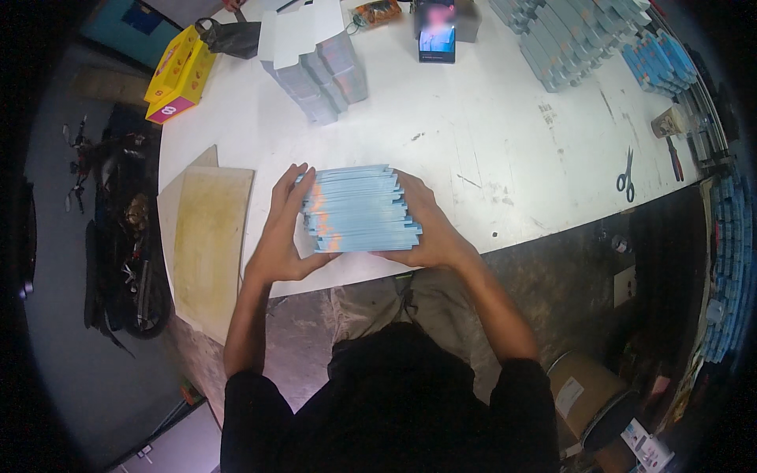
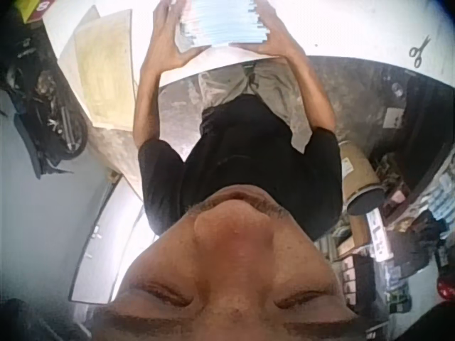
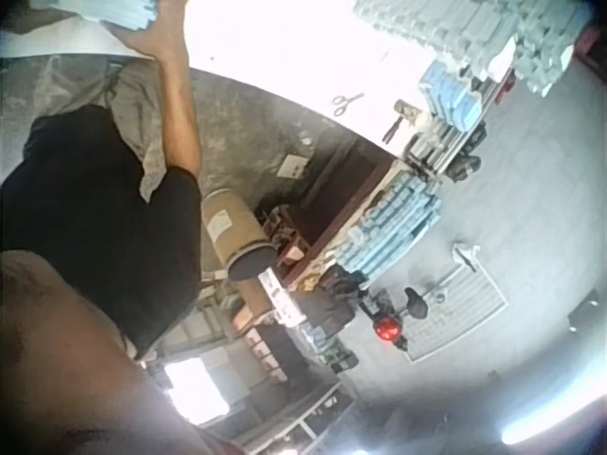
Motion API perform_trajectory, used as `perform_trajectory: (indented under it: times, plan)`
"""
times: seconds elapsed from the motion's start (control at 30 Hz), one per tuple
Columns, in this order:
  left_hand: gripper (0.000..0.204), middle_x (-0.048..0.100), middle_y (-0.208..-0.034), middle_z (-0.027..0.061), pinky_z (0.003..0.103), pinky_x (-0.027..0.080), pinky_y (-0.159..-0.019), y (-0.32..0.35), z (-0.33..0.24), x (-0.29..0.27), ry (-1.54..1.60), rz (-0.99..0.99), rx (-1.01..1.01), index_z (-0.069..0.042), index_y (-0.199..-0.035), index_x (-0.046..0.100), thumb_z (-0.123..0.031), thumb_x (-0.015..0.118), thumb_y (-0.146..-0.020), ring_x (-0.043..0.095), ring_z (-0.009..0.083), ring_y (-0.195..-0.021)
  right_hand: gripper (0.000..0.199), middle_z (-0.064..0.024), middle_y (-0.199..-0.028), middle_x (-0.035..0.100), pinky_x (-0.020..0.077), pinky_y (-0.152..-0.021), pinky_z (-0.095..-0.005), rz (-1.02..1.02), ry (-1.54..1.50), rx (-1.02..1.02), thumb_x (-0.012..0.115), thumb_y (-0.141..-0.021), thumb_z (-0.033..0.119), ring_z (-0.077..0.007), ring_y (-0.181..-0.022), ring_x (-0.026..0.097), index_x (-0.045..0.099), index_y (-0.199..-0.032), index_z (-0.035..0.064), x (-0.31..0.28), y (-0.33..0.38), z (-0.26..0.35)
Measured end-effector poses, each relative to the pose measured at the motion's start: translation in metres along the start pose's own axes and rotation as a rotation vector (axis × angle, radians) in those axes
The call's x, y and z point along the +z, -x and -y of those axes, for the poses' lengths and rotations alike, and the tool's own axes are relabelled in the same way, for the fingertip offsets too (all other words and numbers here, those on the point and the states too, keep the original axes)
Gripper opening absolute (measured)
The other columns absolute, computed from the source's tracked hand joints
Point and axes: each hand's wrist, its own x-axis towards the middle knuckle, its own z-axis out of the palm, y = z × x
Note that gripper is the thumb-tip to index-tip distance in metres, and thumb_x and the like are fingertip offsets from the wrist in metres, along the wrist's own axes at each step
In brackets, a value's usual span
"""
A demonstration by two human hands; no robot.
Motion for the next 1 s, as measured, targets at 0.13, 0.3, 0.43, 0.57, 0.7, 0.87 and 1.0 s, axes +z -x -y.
perform_trajectory:
  times: [0.13,0.3,0.43,0.57,0.7,0.87,1.0]
  plan:
    - [0.143,0.011,-0.175,0.0331,0.059,0.022,-0.13,0.01,0.004,0.018,0.149,-0.109,0.009,-0.001,-0.171,0.012,-0.049,0.098,-0.067,0.015,0.0514,-0.162,0.126,-0.0308,-0.171,0.029,0.0275,-0.127,-0.056,0.041,0.008,-0.074,0.093,-0.071,0.05,-0.0493,-0.157,0.031,0.028,-0.167,0.0002,-0.004,0.006,-0.016]
    - [0.161,-0.009,-0.177,0.0321,0.055,0.01,-0.133,0.003,0.016,0.054,0.255,-0.201,0.099,0.005,-0.169,-0.01,-0.054,0.098,-0.065,-0.001,0.0461,-0.166,0.13,-0.0357,-0.174,0.016,0.02,-0.13,-0.0583,-0.066,0.061,-0.172,0.088,-0.072,0.055,-0.0524,-0.161,0.018,0.021,-0.17,0.001,0.018,-0.005,-0.008]
    - [0.159,-0.007,-0.175,0.0365,0.055,0.014,-0.133,0.018,0.01,0.059,0.454,-0.249,0.062,0.008,-0.166,-0.015,-0.045,0.099,-0.068,-0.001,0.0474,-0.166,0.127,-0.0371,-0.175,0.01,0.0153,-0.131,-0.0612,-0.041,0.005,-0.105,0.086,-0.074,0.052,-0.0527,-0.163,0.01,0.02,-0.17,0.001,0.023,0.001,-0.003]
    - [0.146,-0.009,-0.178,0.0297,0.051,0.011,-0.134,0.025,0.009,0.067,0.484,-0.223,0.035,0.008,-0.167,-0.015,-0.04,0.092,-0.08,0.004,0.0397,-0.166,0.121,-0.0373,-0.175,0.009,0.0125,-0.13,-0.0635,0.024,-0.028,-0.028,0.084,-0.077,0.05,-0.0542,-0.163,0.007,0.022,-0.17,0.0017,0.014,0.003,0.009]
    - [0.138,-0.008,-0.177,0.0327,0.051,0.018,-0.133,0.034,0.012,0.075,0.517,-0.223,0.009,0.008,-0.167,-0.015,-0.033,0.088,-0.085,0.012,0.043,-0.165,0.115,-0.0375,-0.175,0.01,0.0104,-0.131,-0.0638,0.008,-0.067,-0.032,0.081,-0.079,0.046,-0.0547,-0.163,0.006,0.024,-0.17,0.0024,0.017,0.015,0.01]
    - [0.128,-0.01,-0.176,0.0346,0.052,0.023,-0.131,0.034,0.002,0.082,0.552,-0.262,0.054,0.009,-0.167,-0.014,-0.027,0.083,-0.09,0.02,0.0445,-0.164,0.114,-0.0377,-0.175,0.009,0.0072,-0.132,-0.0621,-0.035,0.073,-0.061,0.078,-0.079,0.043,-0.0531,-0.164,0.004,0.022,-0.17,0.0014,0.028,0.011,0.01]
    - [0.121,-0.005,-0.176,0.0348,0.051,0.028,-0.129,0.039,-0.009,0.08,0.572,-0.305,0.059,0.01,-0.166,-0.015,-0.019,0.077,-0.092,0.03,0.0451,-0.16,0.116,-0.0367,-0.175,0.008,0.006,-0.131,-0.0634,-0.087,-0.092,-0.07,0.078,-0.078,0.043,-0.0533,-0.164,0.003,0.02,-0.17,0.003,0.028,0.018,0.014]
